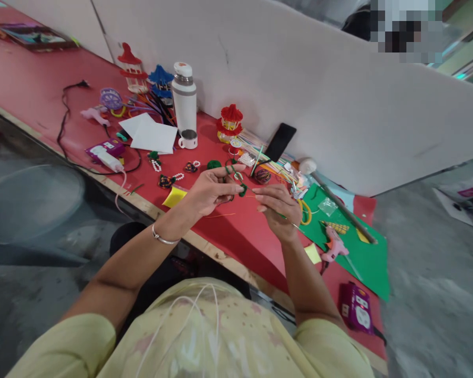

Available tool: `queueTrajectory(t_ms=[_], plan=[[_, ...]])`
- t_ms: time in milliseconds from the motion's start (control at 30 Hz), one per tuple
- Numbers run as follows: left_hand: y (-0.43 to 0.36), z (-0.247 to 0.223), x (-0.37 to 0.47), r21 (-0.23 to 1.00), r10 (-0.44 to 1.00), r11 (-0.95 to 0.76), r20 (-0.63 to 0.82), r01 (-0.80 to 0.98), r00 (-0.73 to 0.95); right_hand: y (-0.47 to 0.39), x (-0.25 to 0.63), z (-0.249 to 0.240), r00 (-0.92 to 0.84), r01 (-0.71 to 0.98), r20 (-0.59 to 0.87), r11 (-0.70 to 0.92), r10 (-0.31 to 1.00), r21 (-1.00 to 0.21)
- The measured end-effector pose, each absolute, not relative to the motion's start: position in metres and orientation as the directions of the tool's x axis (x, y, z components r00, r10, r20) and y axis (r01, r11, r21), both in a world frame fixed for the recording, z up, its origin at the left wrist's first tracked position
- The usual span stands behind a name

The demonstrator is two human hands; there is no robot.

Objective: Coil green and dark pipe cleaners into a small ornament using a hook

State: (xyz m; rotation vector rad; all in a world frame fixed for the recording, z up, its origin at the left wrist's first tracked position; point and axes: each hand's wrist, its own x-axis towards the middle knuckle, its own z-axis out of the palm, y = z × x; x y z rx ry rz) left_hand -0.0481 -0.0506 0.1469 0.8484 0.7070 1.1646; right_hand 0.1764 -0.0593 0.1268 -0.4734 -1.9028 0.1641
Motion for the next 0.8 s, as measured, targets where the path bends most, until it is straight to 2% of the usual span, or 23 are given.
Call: queueTrajectory(t_ms=[133,367,500,667,733,800], plan=[[-0.048,0.145,-0.05,0.877,0.961,0.157,-0.029,-0.454,0.276,-0.063,0.181,0.129,-0.332,0.262,0.845,0.901,0.42,-0.345],[-0.046,0.146,-0.052,0.91,0.95,0.149,-0.023,-0.386,0.312,-0.073,0.189,0.141,-0.357,0.241,0.792,0.868,0.495,-0.434],[-0.045,0.147,-0.054,0.919,0.934,0.15,-0.011,-0.365,0.356,-0.073,0.192,0.142,-0.315,0.168,0.735,0.797,0.601,-0.58],[-0.048,0.151,-0.045,0.926,0.935,0.12,0.015,-0.357,0.353,-0.07,0.18,0.122,-0.184,-0.001,0.597,0.607,0.781,-0.795],[-0.051,0.148,-0.035,0.926,0.949,0.091,0.031,-0.368,0.314,-0.069,0.17,0.113,-0.107,-0.012,0.61,0.613,0.785,-0.79],[-0.055,0.143,-0.023,0.923,0.973,0.01,0.079,-0.384,0.215,-0.069,0.159,0.105,-0.034,0.107,0.689,0.688,0.724,-0.718]])
